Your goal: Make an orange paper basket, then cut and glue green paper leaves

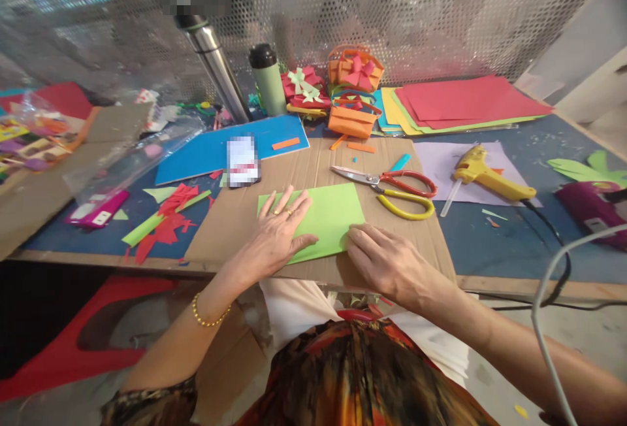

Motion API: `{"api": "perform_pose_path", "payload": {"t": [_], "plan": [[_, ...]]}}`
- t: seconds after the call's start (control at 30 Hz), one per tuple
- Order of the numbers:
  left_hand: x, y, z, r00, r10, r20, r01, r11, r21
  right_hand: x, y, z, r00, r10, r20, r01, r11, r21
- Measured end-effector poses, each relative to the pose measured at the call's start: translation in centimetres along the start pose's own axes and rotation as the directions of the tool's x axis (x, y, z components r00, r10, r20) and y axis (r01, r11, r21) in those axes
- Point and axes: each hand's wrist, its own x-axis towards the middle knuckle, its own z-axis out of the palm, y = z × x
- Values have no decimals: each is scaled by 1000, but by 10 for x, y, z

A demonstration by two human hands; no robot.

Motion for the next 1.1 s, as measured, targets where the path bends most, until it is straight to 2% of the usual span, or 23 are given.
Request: {"api": "perform_pose_path", "payload": {"t": [0.43, 0.87, 1.1], "plan": [[0, -4, -5, 999, 21, 38, -22, 1000, 10, 3, -1, 0, 999, -12, -52, 10, 1000, -27], [3, 4, -7, 994, -23, 104, 32, 996, -84, 2, -3, -2, 996, -31, -86, 31, 1000, 0], [4, 5, -6, 996, -27, 82, 32, 997, -65, 9, -20, -6, 998, 6, -59, -5, 1000, 12]]}}
